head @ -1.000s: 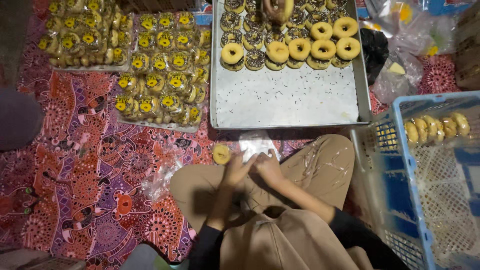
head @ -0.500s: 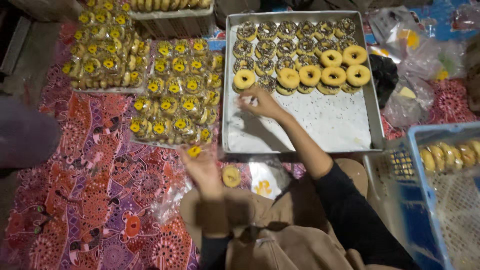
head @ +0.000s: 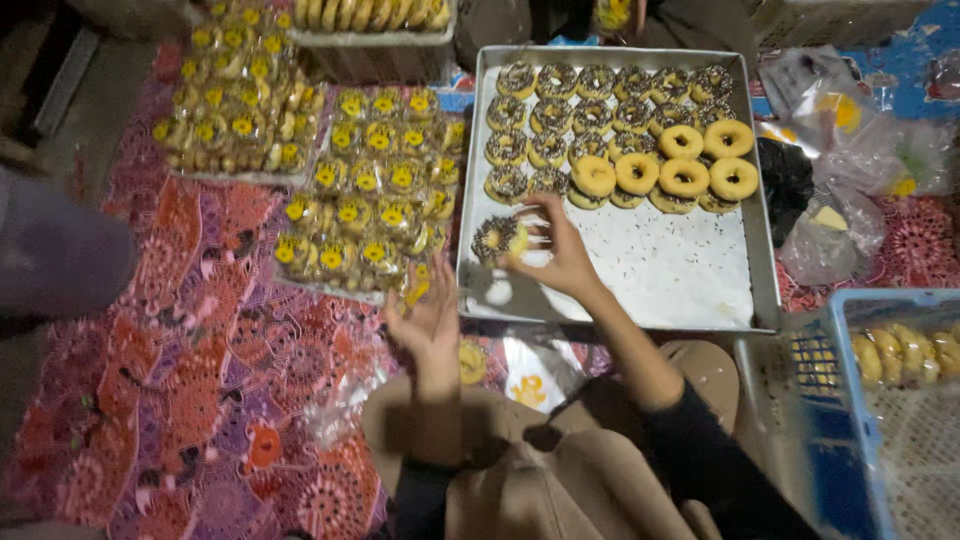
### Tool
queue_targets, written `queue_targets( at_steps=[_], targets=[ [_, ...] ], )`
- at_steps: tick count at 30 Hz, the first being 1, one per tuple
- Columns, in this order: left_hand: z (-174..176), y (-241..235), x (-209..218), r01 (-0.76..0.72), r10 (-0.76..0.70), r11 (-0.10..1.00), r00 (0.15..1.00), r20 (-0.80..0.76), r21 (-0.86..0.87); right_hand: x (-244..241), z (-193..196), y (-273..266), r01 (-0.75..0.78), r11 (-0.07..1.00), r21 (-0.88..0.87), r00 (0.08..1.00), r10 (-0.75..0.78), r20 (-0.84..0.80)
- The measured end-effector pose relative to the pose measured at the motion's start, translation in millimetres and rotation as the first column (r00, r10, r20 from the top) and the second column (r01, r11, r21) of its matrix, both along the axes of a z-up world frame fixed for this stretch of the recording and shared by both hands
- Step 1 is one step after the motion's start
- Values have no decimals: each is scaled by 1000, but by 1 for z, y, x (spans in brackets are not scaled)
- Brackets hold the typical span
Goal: The person sits on a patterned mat and repeatedly picks doughnuts from a metal tray, places them into small clear plastic bags, and arranges the filled bags on the floor. The person handles both plain and chocolate-sprinkled doughnuts.
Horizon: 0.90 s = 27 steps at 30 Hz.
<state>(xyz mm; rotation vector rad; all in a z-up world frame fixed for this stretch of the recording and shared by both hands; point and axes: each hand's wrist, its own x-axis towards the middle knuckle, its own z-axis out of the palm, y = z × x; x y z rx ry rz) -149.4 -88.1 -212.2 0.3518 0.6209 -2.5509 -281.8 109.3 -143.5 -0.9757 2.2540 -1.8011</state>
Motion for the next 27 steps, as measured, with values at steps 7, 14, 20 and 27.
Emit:
queue_targets(
  at_steps=[7,14,20,27],
  targets=[
    [38,105,1,71,-107,977,978,-178,-201,181,57,58,366,930,-28,922,-367,-125],
    [67,132,37,29,-28,828,1000,10,-559,179,82,68,21,993,115,995,-10,-96],
    [46,140,78,383,-139,589,916,378,-712,200,102,78,261,965,-29,922,-258,-290],
    [105,96,94,0,8,-645,1000,-7,-764,168,110,118,-306,944,125,948,314,-56]
  ],
)
